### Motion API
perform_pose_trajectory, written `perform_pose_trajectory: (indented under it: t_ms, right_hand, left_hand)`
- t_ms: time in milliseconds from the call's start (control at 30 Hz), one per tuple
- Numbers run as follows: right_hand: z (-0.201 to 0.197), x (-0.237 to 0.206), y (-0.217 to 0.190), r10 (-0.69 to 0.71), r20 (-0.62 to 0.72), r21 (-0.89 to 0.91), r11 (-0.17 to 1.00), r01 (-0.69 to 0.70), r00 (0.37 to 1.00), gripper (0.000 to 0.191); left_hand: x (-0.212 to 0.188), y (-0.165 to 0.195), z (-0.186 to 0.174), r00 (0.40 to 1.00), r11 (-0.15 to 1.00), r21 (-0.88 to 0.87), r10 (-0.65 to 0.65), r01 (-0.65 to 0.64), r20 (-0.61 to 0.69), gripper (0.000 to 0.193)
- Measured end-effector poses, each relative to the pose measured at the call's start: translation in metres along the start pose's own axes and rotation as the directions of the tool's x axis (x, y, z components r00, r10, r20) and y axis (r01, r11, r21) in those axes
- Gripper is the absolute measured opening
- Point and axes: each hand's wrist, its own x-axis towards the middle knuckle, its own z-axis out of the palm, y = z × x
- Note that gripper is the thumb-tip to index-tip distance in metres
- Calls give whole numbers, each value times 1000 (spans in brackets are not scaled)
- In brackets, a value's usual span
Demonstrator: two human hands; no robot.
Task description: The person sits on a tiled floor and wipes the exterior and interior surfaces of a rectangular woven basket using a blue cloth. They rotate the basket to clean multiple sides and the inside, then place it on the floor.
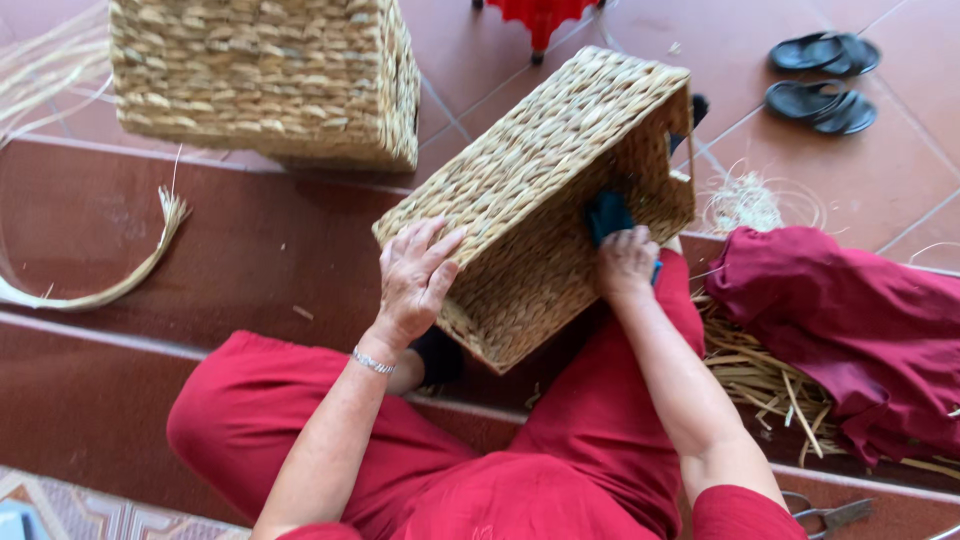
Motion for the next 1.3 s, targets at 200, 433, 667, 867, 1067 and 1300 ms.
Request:
perform_pose_trajectory:
  t_ms: [200, 433, 667, 867, 1067, 1300]
  right_hand:
    - [-14, -71, -125, -228, 101, 529, 837, 142, 968, 34]
    - [-66, -93, -164, -374, 593, 618, -356, -701, 713, 33]
    - [-101, -130, -177, -65, -159, 987, -20, 158, 985, 26]
    - [-34, -170, -189, -401, 327, 890, 435, -137, 856, 33]
    - [-16, -135, -155, 312, 410, 873, -405, -271, 857, 42]
    - [-116, -11, -100, 464, -7, 999, -32, 25, 886, 57]
  left_hand:
    - [-35, -25, 15, 1000, 1000, 4, -15, 15, 28, 50]
    - [-71, -38, 26, 989, 979, -178, -74, 96, 126, 68]
    - [-89, -30, 23, 988, 981, -165, -81, 102, 129, 70]
    - [-113, -48, 1, 986, 980, -161, -94, 116, 140, 61]
    - [-119, -78, -20, 994, 999, -3, 50, -50, 100, 69]
    - [-118, -123, -47, 979, 971, -211, -73, 113, 191, 65]
